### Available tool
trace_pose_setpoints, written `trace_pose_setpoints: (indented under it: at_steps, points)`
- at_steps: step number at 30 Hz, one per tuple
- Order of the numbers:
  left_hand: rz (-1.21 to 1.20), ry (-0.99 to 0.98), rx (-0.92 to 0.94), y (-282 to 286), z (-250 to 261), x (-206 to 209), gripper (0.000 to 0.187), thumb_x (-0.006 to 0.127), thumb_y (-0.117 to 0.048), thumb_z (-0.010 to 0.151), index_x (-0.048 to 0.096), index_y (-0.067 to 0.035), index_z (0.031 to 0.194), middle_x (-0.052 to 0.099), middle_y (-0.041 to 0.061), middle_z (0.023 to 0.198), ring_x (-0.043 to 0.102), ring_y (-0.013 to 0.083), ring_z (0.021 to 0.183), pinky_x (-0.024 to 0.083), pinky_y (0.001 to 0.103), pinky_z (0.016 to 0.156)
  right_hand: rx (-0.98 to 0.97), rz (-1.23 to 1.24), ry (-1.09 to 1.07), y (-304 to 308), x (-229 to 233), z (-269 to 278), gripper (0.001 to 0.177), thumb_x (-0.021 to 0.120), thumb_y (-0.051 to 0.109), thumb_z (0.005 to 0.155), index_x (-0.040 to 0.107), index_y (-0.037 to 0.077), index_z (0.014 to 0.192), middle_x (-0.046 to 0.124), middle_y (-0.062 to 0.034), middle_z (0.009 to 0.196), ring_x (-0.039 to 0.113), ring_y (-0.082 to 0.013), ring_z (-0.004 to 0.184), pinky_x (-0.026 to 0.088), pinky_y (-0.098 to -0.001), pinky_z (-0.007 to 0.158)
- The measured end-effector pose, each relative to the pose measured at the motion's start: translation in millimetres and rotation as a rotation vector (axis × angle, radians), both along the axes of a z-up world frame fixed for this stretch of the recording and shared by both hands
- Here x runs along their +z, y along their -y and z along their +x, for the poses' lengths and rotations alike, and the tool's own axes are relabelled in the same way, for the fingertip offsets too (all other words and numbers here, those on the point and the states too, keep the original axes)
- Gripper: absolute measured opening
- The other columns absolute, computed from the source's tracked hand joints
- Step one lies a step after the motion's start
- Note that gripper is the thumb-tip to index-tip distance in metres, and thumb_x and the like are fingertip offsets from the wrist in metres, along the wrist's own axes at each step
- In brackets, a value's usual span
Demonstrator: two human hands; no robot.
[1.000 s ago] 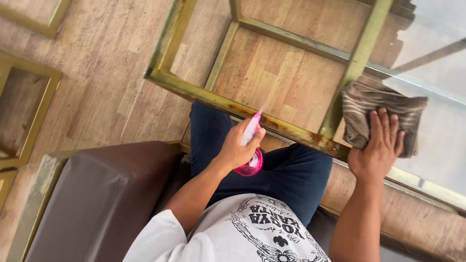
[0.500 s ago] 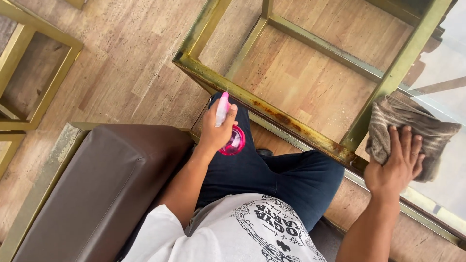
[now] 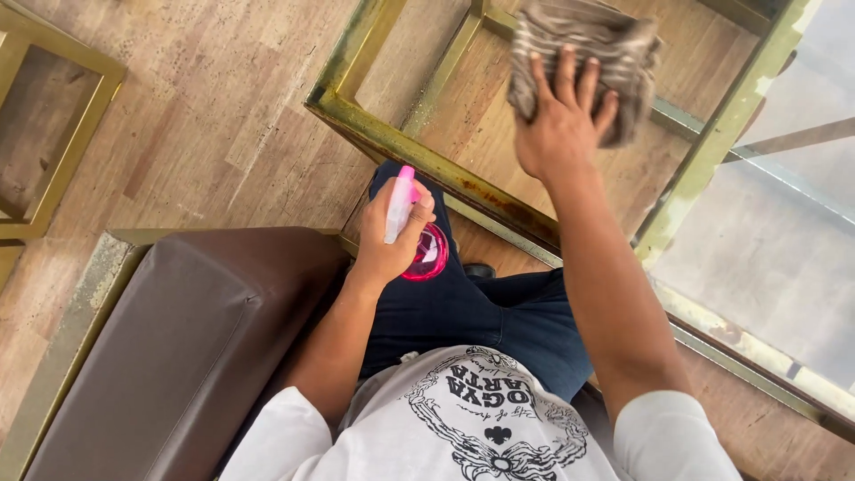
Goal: The person cleans a glass-top table with a gold metal frame. They spray a pink cleaning solution onto the frame and wipe it with a cloth, moving around the table to reach different sections.
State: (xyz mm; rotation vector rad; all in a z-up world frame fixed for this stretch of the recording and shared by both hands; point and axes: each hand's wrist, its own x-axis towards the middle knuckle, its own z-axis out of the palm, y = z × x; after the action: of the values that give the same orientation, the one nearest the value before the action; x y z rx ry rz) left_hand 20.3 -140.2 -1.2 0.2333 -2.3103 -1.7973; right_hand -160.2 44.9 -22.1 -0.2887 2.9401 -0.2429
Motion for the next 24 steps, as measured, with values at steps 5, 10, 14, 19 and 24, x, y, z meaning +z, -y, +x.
trace_pose_setpoints:
  at_steps: [5,10,14,19,24]
  points:
    - [0.119,-0.042,0.05,7,-6,0,0.021,0.063,-0.03,0.103,0.066,-0.009,0.105,0.073,0.011,0.091,0.078,0.0237,0.086,0.059,0.04,0.088,0.346,-0.046,-0.127,8,11,63,0.086,0.075,0.037,0.086,0.035,0.035,0.162,0.028,-0.0071,0.17,0.023,-0.0367,0.156,0.018,-0.0701,0.119]
    - [0.101,-0.09,-0.028,22,-17,-7,0.021,0.064,-0.026,0.103,0.067,-0.005,0.106,0.071,0.014,0.092,0.078,0.0263,0.084,0.06,0.042,0.086,0.274,-0.052,-0.223,-76,9,146,0.069,0.06,0.042,0.09,0.043,0.042,0.158,0.038,0.0021,0.167,0.033,-0.0256,0.153,0.02,-0.0548,0.121]
    - [0.118,-0.189,-0.075,28,-28,-12,0.018,0.062,-0.018,0.103,0.066,-0.001,0.108,0.069,0.015,0.103,0.078,0.0277,0.085,0.061,0.044,0.086,0.125,-0.031,-0.323,-135,2,152,0.059,0.056,0.045,0.097,0.054,0.036,0.156,0.049,-0.0052,0.163,0.046,-0.0339,0.147,0.03,-0.0595,0.118]
    - [0.037,-0.235,-0.145,30,-31,6,0.02,0.059,-0.019,0.105,0.061,-0.001,0.112,0.065,0.014,0.108,0.073,0.0285,0.093,0.065,0.041,0.083,0.0,-0.007,-0.193,-126,21,18,0.06,0.043,0.048,0.103,0.035,0.034,0.16,0.029,-0.0094,0.166,0.027,-0.0398,0.149,0.016,-0.0643,0.116]
    - [-0.013,-0.2,-0.14,36,-20,16,0.023,0.057,-0.023,0.105,0.059,-0.001,0.112,0.062,0.013,0.108,0.068,0.0249,0.093,0.069,0.036,0.081,-0.19,-0.035,0.145,-93,41,-41,0.064,0.033,0.048,0.108,0.013,0.035,0.167,-0.003,-0.0039,0.173,-0.009,-0.0346,0.157,-0.01,-0.0653,0.121]
